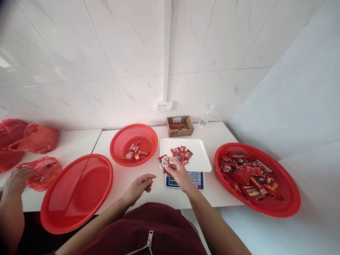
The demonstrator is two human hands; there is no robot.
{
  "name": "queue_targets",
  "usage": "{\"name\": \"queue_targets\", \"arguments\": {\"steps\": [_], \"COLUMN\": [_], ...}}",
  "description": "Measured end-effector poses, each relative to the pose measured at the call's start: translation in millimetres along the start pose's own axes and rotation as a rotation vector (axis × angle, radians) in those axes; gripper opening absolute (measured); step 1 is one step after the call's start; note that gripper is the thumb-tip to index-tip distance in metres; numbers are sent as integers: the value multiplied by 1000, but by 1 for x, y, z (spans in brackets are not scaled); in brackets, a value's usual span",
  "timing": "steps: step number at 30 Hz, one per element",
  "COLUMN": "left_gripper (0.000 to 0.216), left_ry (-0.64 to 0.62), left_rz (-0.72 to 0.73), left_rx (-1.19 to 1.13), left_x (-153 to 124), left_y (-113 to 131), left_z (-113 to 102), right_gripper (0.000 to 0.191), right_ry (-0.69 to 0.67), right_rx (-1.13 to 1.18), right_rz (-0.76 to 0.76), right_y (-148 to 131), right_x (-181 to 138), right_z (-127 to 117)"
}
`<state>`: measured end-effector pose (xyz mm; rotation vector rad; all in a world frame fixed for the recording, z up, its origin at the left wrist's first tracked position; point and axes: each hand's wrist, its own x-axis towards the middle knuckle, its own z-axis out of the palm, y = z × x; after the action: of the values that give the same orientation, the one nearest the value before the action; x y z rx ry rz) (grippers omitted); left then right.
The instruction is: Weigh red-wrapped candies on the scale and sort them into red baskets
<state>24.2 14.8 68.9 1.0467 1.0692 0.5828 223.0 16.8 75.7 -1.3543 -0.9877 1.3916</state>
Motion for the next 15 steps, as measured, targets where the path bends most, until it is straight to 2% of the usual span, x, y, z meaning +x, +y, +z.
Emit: {"name": "queue_targets", "arguments": {"steps": [3,7,15], "left_gripper": [42,40,37], "left_ry": [-49,-116,-219], "left_rz": [87,162,110], "left_rx": [-57,-118,-275], "left_x": [-3,-5,-7], "left_y": [29,60,77], "left_z": [13,29,40], "right_gripper": [55,49,50], "right_ry": [-56,-66,-71], "right_rx": [-20,-122,-206], "right_rz": [-4,-18,-72], "right_y": [-22,-42,-64], "right_x": [-24,-46,-68], "right_z": [2,1,-1]}}
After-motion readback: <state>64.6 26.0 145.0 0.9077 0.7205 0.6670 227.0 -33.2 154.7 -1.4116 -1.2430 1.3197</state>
